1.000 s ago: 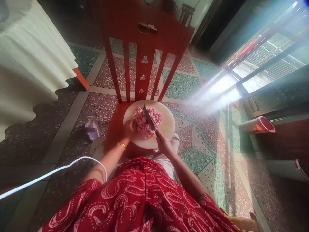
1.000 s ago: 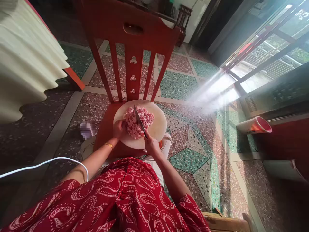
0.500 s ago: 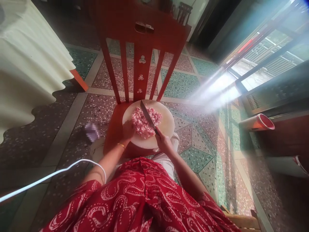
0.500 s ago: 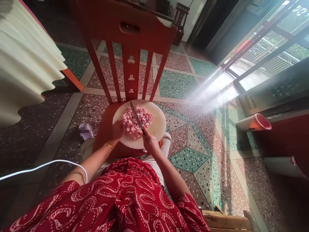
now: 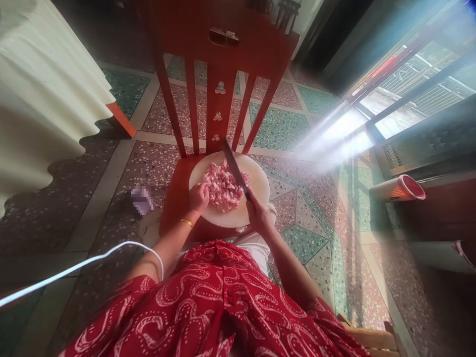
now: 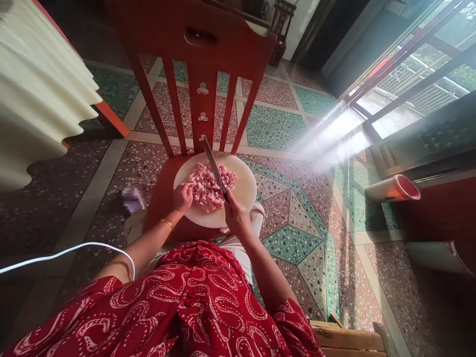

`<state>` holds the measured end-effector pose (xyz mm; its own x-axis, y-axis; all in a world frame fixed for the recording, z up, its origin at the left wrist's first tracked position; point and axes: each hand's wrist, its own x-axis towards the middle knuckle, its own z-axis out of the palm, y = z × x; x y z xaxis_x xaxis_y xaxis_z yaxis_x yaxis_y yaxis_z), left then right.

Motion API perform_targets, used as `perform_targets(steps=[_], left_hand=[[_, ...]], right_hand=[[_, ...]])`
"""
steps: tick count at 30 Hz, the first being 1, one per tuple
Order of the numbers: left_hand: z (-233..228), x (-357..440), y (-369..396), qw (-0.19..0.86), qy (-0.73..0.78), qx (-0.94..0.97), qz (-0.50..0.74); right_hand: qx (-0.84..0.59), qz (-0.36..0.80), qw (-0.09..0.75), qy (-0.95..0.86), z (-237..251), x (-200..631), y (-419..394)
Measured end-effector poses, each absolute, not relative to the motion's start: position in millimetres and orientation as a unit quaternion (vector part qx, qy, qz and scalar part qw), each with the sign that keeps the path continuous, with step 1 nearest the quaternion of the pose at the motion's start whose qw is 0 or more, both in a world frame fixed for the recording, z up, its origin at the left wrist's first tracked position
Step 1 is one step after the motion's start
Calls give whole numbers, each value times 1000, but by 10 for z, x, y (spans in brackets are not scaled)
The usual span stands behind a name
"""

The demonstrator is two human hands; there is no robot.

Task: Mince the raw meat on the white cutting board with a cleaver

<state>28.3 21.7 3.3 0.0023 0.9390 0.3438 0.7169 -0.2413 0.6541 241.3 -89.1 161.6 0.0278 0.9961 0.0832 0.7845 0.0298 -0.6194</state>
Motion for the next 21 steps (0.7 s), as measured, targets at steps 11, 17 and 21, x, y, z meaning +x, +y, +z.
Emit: perform_targets(steps=[11,17,21], left_hand=[[26,282,228,158,605,698,349],[27,298,222,152,597,695,371],[11,291,226,148,601,695,367]], right_hand=[[-704,250,143,-650,1352,2353,-845],[-660,151,320,-662,1730,2382,-811],[-679,237,230,-655,1299,2321,-774]])
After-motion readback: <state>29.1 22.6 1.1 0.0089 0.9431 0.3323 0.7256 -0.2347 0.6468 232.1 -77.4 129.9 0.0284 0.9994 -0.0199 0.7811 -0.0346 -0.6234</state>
